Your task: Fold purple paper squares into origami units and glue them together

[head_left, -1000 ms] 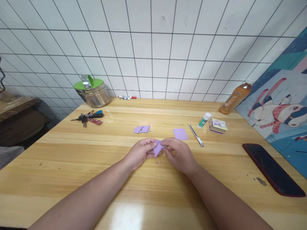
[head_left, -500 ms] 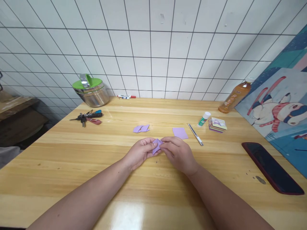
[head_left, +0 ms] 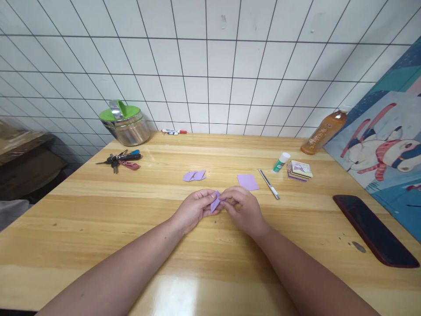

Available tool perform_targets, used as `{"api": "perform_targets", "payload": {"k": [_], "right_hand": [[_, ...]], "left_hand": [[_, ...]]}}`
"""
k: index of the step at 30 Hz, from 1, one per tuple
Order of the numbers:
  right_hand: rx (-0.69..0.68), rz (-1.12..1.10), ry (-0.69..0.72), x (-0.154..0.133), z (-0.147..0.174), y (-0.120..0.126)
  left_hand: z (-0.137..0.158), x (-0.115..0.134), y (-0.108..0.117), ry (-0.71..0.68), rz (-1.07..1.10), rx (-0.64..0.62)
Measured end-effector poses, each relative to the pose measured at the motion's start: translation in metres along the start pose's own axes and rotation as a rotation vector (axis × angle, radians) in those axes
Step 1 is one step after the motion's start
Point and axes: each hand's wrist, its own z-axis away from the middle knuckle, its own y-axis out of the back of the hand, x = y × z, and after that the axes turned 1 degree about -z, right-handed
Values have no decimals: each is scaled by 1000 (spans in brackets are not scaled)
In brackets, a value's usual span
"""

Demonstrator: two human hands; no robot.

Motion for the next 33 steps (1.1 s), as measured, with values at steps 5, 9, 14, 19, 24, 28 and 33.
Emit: {"api": "perform_targets", "payload": {"k": [5,9,14,19,24,28,33], "right_hand": [[25,-133,-155,4,0,-4],[26,-157,-193,4,0,-5],[40,-133,-212,1,-3,-3],[49,-96,-228,2,-4,0],[16,-157,-245,5,-3,0],[23,-275,-327,6,-2,-3],[36,-350,-391,3,-1,-7]], "left_hand": [[0,-1,0,-16,-39,5],[0,-2,1,-45,-63,-25],[0,-3,1,-57,-63,-25],[-1,-3,0,-130,-163,-64],[-2,-4,0,-97,-213,-5],[-1,-4,-2,-88,-204,-6],[-1,-3,-5,-115,-182,-29]]}}
